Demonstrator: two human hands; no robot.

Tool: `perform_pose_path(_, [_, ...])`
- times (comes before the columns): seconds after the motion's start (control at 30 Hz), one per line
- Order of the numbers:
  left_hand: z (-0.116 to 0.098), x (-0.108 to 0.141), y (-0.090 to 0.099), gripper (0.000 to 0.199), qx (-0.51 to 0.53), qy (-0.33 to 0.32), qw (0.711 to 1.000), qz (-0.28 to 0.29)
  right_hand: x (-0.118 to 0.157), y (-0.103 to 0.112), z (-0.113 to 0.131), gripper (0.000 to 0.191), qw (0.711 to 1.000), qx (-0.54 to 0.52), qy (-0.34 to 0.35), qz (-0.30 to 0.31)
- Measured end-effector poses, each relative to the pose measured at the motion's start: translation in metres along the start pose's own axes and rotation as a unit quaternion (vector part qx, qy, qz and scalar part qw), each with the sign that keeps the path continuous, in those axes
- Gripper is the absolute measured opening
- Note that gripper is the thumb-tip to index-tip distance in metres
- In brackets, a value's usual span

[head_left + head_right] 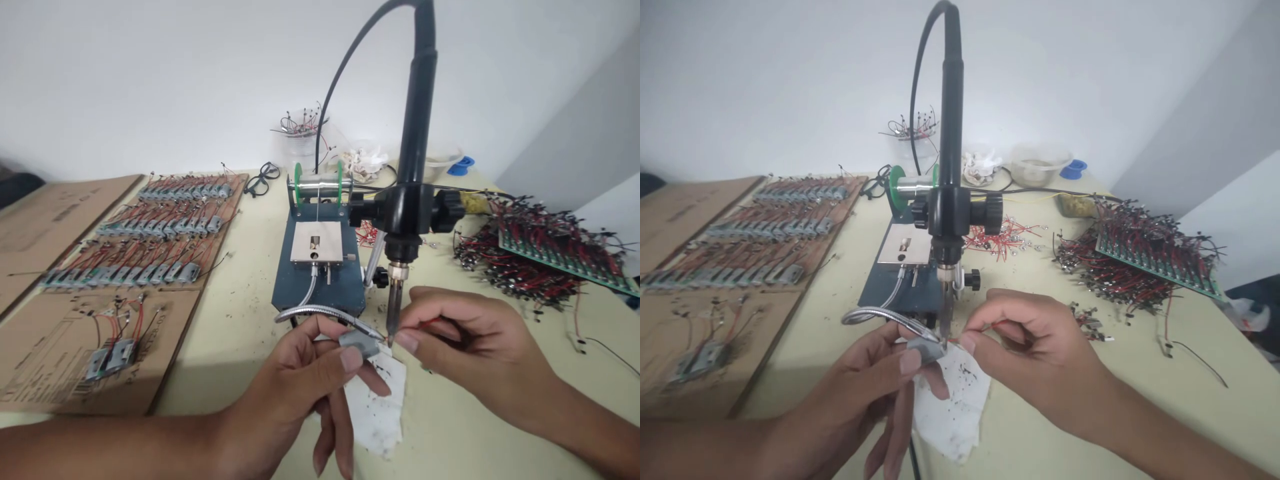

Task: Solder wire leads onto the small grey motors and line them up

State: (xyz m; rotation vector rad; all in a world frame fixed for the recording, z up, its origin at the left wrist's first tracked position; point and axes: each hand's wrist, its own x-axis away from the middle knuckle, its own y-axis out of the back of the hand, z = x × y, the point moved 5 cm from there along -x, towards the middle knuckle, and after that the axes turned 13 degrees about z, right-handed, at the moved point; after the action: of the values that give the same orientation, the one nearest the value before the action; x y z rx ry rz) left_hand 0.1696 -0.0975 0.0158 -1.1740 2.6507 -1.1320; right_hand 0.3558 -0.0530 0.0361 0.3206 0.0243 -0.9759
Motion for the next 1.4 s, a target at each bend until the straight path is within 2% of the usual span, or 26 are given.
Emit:
perform_pose_path(0.13, [-0.003, 0.0, -0.001, 0.025, -0.012, -0.009, 1.0, -0.005, -0.001, 0.002, 0.003, 0.014, 1.0, 0.014, -0.02, -0.011])
perform_pose_path(0.6, [-0.006, 0.006, -0.005, 0.038, -0.022, -0.026, 0.999, -0.014, 0.002, 0.002, 0.011, 0.011, 0.999, 0.005, -0.027, -0.027])
perform_pose_path(1.4, [-0.007, 0.005, -0.003, 0.037, -0.014, -0.018, 0.999, -0.033, -0.001, 0.001, 0.012, 0.011, 0.999, 0.029, -0.006, -0.015])
